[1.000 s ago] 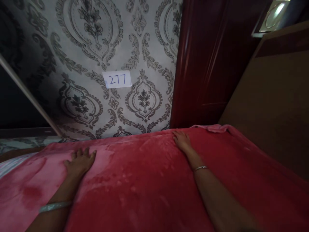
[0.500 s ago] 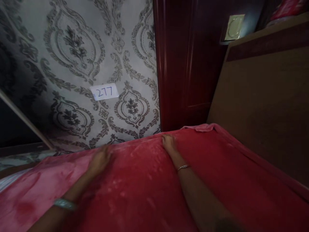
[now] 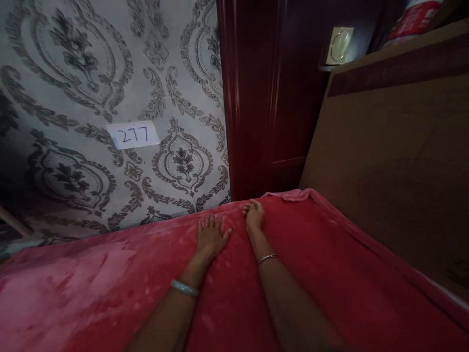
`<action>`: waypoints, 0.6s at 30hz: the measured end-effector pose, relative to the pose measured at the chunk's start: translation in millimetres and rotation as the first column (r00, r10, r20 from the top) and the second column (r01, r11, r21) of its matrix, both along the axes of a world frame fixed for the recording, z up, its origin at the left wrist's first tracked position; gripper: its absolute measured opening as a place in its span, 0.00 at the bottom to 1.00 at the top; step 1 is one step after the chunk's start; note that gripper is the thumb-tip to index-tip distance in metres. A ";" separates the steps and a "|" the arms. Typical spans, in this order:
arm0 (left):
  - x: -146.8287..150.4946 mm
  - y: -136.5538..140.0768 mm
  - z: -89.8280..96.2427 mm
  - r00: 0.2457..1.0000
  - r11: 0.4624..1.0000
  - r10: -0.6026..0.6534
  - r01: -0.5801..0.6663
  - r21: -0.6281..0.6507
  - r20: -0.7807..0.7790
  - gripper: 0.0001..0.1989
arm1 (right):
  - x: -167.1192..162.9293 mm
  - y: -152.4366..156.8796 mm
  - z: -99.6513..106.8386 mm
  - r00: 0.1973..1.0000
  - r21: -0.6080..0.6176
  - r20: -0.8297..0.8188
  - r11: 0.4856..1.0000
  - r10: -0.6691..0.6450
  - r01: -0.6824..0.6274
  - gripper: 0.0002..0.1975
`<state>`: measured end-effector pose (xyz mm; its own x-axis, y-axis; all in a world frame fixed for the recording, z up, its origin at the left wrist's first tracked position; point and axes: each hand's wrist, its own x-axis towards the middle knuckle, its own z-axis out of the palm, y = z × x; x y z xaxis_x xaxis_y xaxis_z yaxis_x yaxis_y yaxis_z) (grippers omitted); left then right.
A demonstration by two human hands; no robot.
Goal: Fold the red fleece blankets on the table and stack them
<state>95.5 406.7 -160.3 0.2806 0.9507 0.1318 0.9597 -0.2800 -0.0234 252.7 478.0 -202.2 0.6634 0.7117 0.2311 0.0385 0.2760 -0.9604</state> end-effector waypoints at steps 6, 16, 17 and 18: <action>-0.6 -0.6 -0.1 0.999 0.998 0.025 -0.027 0.056 0.036 0.36 | 17.2 7.1 -2.1 0.978 -0.013 -0.177 0.994 -0.107 0.107 0.12; 0.9 0.8 0.4 0.999 0.993 0.017 -0.021 0.113 0.034 0.35 | 87.1 -12.8 35.8 0.944 -0.222 0.329 0.969 -0.030 0.108 0.14; 1.4 0.8 0.2 0.999 0.993 0.015 -0.019 0.120 0.031 0.36 | 102.3 -20.8 40.8 0.915 -0.238 0.400 0.959 -0.048 0.155 0.17; 1.8 0.8 0.0 0.999 0.992 0.012 -0.015 0.123 0.029 0.36 | 117.5 -29.2 44.9 0.883 -0.256 0.464 0.945 -0.065 0.205 0.20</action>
